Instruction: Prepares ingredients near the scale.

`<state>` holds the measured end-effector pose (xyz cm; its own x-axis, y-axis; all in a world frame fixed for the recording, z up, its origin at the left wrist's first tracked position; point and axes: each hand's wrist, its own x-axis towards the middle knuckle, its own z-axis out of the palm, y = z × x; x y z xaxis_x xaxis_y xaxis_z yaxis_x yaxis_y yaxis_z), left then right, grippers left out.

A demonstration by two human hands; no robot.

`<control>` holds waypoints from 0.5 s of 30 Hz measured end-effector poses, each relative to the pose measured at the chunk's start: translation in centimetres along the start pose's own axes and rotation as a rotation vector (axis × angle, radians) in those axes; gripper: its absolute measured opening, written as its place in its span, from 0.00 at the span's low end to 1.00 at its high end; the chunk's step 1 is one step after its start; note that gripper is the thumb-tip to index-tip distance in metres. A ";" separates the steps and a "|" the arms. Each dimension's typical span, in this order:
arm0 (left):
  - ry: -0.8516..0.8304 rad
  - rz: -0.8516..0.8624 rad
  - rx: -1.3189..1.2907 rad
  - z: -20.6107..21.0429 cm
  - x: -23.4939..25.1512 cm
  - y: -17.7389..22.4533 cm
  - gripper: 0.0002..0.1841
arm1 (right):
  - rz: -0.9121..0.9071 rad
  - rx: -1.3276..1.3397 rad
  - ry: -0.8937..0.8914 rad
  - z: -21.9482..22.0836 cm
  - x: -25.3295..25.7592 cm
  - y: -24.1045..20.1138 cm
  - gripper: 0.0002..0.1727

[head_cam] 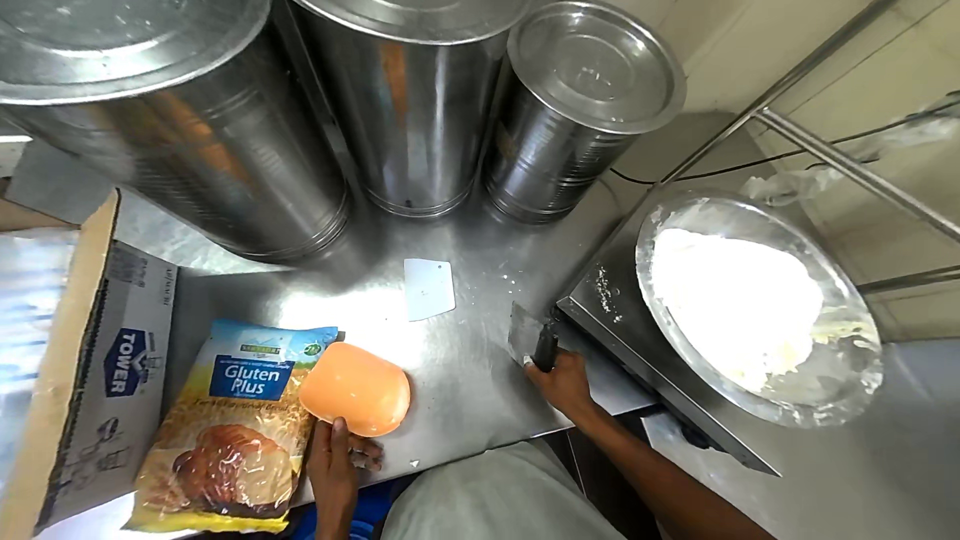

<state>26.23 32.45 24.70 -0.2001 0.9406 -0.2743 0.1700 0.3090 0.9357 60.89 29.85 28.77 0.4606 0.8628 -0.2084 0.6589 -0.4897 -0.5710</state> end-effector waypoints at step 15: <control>-0.025 0.016 -0.036 -0.1 0.0 -0.3 0.21 | -0.159 0.054 -0.193 -0.2 -2.2 1.2 0.16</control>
<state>26.03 32.38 24.44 -0.1737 0.9486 -0.2647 0.1376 0.2895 0.9472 60.82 27.28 28.73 0.2279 0.9391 -0.2573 0.6788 -0.3426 -0.6495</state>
